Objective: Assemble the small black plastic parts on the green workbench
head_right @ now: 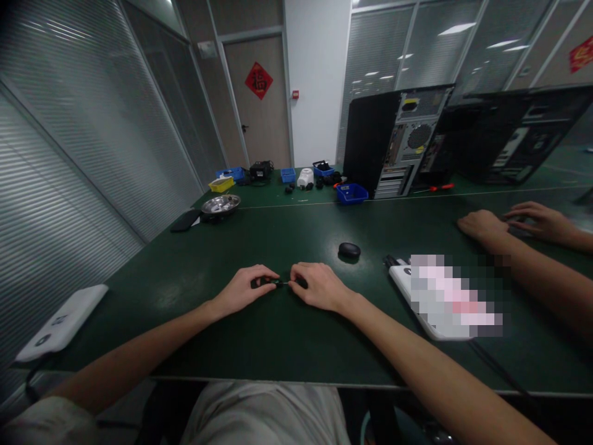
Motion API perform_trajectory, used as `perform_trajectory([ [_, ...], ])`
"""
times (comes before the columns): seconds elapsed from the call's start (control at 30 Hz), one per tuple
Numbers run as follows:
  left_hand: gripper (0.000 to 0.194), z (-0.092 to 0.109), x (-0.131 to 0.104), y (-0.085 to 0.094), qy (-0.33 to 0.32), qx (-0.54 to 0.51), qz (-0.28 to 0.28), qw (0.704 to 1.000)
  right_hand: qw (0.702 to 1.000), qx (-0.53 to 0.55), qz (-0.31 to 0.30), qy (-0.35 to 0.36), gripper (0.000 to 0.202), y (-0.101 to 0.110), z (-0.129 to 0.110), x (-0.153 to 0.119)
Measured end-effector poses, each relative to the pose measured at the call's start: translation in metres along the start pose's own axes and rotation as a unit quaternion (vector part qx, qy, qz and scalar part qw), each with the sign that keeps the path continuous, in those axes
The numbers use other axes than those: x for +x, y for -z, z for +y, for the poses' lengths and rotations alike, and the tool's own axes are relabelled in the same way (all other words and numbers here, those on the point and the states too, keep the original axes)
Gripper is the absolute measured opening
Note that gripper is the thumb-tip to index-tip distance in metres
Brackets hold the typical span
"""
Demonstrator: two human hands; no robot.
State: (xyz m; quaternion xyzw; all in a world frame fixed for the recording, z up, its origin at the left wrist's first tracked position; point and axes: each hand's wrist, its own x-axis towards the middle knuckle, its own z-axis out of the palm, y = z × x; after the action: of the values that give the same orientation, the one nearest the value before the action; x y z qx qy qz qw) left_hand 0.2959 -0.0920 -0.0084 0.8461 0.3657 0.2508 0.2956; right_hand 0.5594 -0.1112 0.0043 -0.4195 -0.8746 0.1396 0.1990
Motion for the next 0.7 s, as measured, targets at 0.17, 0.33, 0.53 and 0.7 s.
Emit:
perform_trajectory([
  [0.17,0.024,-0.002,0.0,-0.003,-0.031,0.008,-0.004,0.999,1.0,-0.004,0.009,-0.004,0.01,-0.003,-0.004,0.0],
  [0.33,0.022,-0.005,-0.002,-0.005,-0.046,-0.018,0.027,0.998,0.999,0.028,0.025,-0.001,0.011,-0.008,-0.003,-0.001],
  [0.53,0.019,-0.007,0.0,-0.006,-0.038,-0.047,0.035,0.998,0.998,0.041,0.039,-0.004,0.014,-0.012,-0.001,-0.001],
  [0.7,0.02,-0.005,-0.001,-0.007,-0.078,-0.015,0.02,0.997,1.0,0.016,0.011,0.002,0.011,-0.008,-0.006,0.0],
])
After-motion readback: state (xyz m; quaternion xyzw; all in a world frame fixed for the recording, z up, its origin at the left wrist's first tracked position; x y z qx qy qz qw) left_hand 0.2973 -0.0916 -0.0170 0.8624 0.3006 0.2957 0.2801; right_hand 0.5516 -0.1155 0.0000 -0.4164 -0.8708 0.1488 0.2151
